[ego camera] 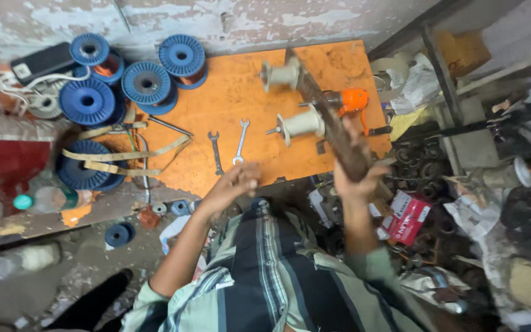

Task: The person operates a manual wire-winding machine to wrap copper wire onto a cylindrical bobbin. They repeatedly crank the handle to wind the wire, then stop to adjust the wire path and measure the bobbin with a tape measure before resuming winding.

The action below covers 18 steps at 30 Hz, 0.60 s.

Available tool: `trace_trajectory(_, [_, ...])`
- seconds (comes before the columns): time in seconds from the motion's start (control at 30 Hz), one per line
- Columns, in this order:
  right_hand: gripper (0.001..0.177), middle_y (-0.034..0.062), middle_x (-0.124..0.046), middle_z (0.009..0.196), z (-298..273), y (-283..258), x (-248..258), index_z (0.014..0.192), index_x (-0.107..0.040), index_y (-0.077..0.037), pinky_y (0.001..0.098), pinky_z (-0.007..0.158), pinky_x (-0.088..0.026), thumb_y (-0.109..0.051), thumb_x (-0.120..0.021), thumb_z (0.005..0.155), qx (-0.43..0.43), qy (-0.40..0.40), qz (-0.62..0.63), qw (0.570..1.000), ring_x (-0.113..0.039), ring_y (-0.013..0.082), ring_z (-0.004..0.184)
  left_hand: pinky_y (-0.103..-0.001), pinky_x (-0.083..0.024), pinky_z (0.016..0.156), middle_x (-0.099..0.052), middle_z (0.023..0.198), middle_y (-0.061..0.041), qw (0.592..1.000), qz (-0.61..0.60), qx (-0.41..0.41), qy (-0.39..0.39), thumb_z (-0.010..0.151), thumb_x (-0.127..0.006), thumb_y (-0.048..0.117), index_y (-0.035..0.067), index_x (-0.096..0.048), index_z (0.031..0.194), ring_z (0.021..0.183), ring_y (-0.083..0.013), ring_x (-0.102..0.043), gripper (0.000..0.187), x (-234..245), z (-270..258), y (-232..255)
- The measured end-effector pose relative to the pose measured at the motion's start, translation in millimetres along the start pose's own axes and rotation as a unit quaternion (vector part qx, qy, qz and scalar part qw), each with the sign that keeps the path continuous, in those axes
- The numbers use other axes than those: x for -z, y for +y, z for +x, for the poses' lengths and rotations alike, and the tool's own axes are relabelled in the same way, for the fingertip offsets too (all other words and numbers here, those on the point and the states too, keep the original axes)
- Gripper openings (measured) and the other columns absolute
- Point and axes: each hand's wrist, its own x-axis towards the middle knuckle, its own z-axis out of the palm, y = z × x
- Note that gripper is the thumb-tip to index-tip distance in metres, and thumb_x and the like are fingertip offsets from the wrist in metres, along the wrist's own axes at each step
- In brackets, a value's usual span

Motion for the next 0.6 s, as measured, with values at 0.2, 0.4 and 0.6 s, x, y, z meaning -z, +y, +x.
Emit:
trace_trajectory(0.2, [0.077,0.0128,-0.041,0.160,-72,15,31,0.160,-0.032,-0.004,0.0482,0.123,-0.036,-0.015,-0.064,0.092,-0.189,0.059,-0.042,0.979,-0.045,0.0271,0.146,-0.045,-0.051,0.104,-0.026,0.162,-0.014,0.967,0.206,-0.139,0.048,0.084,-0.085,0.014,0.011,-0.019,0.161,0.147,-0.0327,-0.034,0.102,-29,92,27])
trace_trajectory(0.4, [0.071,0.0157,-0.048,0.152,-81,60,65,0.165,-0.026,0.001,0.0355,0.118,-0.035,-0.003,-0.054,0.100,-0.278,0.077,-0.196,0.937,-0.046,0.0217,0.137,-0.038,-0.061,0.098,-0.050,0.156,-0.014,0.953,0.257,-0.143,0.076,0.086,-0.085,0.021,0.014,-0.042,0.159,0.133,-0.0276,-0.064,0.085,-30,104,25])
trace_trajectory(0.6, [0.072,0.0151,-0.037,0.163,-51,72,55,0.164,-0.014,0.001,0.0356,0.123,-0.030,-0.015,-0.056,0.108,-0.148,-0.028,-0.344,0.927,-0.039,0.0235,0.148,-0.034,-0.059,0.088,-0.052,0.139,-0.018,0.946,0.316,-0.042,0.055,0.070,-0.090,0.024,0.009,-0.036,0.154,0.104,-0.0251,-0.069,0.101,-40,81,27])
